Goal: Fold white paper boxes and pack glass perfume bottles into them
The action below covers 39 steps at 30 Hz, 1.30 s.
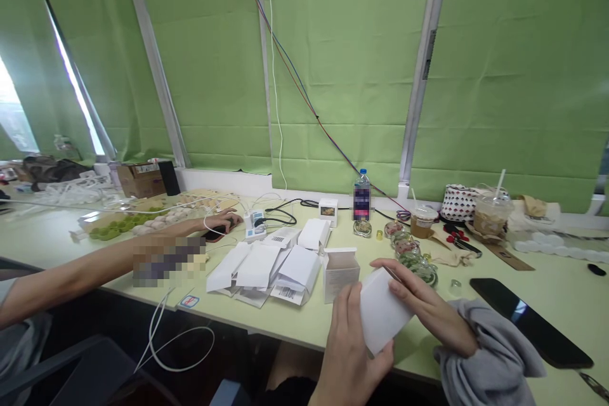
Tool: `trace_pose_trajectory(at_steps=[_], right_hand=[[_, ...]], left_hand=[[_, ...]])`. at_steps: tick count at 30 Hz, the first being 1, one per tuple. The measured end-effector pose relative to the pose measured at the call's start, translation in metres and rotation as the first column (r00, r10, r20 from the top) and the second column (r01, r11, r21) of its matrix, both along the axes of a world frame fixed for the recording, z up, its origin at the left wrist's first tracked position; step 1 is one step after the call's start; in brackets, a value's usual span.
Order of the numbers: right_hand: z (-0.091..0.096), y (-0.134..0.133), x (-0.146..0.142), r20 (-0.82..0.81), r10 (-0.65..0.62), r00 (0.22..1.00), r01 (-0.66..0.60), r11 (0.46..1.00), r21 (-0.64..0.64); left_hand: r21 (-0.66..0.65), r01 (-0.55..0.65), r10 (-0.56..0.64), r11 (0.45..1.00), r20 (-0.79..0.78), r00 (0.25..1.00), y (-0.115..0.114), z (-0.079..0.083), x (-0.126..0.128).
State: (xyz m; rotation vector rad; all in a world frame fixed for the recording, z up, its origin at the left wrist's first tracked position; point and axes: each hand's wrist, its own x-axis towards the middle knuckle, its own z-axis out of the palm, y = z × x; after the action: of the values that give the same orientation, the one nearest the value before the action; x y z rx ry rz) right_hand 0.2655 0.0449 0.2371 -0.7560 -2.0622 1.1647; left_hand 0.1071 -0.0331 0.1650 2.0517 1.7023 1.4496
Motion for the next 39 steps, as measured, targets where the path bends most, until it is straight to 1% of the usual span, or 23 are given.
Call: trace_pose_trajectory(at_steps=[2,4,6,8,10,12,15,17,19,22,24,25,26,27,29,30,31,32,34,37,39], right_hand=[[-0.001,0.003,0.002,-0.002,0.02,1.0,-0.02,1.0,0.002],[0.0,0.005,0.005,0.009,0.016,1.0,-0.016,1.0,-0.002],[0.003,0.007,0.01,0.01,-0.022,1.0,0.022,1.0,-0.003],[0.006,0.008,0.016,-0.003,-0.079,0.997,0.079,0.997,-0.011],[0.009,0.009,0.021,-0.027,-0.136,0.99,0.135,0.99,-0.025],[0.01,0.01,0.026,-0.061,-0.188,0.98,0.186,0.982,-0.046],[0.007,0.015,0.031,-0.15,-0.26,0.954,0.251,0.965,-0.074],[0.005,0.018,0.033,-0.241,-0.292,0.925,0.275,0.956,-0.102],[0.004,0.019,0.033,-0.34,-0.316,0.885,0.275,0.947,-0.165],[0.004,0.015,0.025,-0.47,-0.354,0.809,0.226,0.924,-0.307],[0.004,0.009,0.016,-0.526,-0.357,0.772,0.147,0.905,-0.398],[0.003,0.004,0.01,-0.546,-0.342,0.765,0.09,0.896,-0.435],[0.002,-0.001,0.004,-0.56,-0.312,0.767,0.022,0.886,-0.464],[0.001,-0.006,-0.003,-0.571,-0.271,0.775,-0.05,0.874,-0.483],[-0.002,-0.015,-0.014,-0.583,-0.169,0.795,-0.181,0.851,-0.494],[-0.003,-0.019,-0.018,-0.583,-0.127,0.803,-0.222,0.843,-0.489],[-0.004,-0.021,-0.021,-0.576,-0.1,0.812,-0.24,0.841,-0.485],[-0.005,-0.022,-0.023,-0.563,-0.089,0.821,-0.236,0.846,-0.478],[-0.007,-0.02,-0.024,-0.527,-0.108,0.843,-0.174,0.873,-0.457],[-0.01,-0.011,-0.023,-0.483,-0.162,0.86,-0.064,0.906,-0.417],[-0.011,-0.006,-0.022,-0.484,-0.187,0.855,-0.033,0.911,-0.411]], left_hand=[[0.006,0.025,-0.025,1.0,-0.008,1.0,-0.001,0.0,-0.001],[0.049,0.033,-0.031,0.998,-0.03,0.999,-0.002,0.0,-0.002],[0.137,-0.028,0.033,0.99,-0.032,0.999,-0.001,0.003,-0.005],[0.208,-0.153,0.154,0.966,0.014,0.988,0.002,0.007,-0.011],[0.188,-0.257,0.245,0.948,0.086,0.966,0.008,0.012,-0.019],[0.094,-0.27,0.254,0.958,0.152,0.955,0.017,0.016,-0.03],[-0.013,-0.203,0.201,0.979,0.211,0.956,0.032,0.016,-0.045],[-0.04,-0.158,0.163,0.987,0.212,0.964,0.042,0.013,-0.052],[-0.048,-0.122,0.13,0.991,0.212,0.969,0.048,0.01,-0.056],[-0.036,-0.073,0.079,0.997,0.226,0.971,0.048,0.01,-0.053],[-0.03,0.013,-0.006,0.999,0.247,0.969,0.042,0.012,-0.047],[-0.042,0.082,-0.066,0.996,0.301,0.951,0.039,0.013,-0.043],[-0.064,0.153,-0.118,0.986,0.383,0.916,0.036,0.014,-0.038],[-0.09,0.223,-0.154,0.971,0.479,0.864,0.033,0.015,-0.034],[-0.143,0.337,-0.172,0.931,0.641,0.748,0.03,0.015,-0.026],[-0.161,0.371,-0.167,0.915,0.685,0.709,0.029,0.016,-0.023],[-0.17,0.389,-0.165,0.905,0.702,0.693,0.029,0.017,-0.022],[-0.169,0.399,-0.173,0.901,0.704,0.689,0.028,0.018,-0.021],[-0.155,0.4,-0.184,0.903,0.702,0.688,0.026,0.022,-0.021],[-0.154,0.377,-0.182,0.913,0.674,0.716,0.023,0.026,-0.024],[-0.165,0.354,-0.173,0.92,0.64,0.748,0.022,0.026,-0.026]])
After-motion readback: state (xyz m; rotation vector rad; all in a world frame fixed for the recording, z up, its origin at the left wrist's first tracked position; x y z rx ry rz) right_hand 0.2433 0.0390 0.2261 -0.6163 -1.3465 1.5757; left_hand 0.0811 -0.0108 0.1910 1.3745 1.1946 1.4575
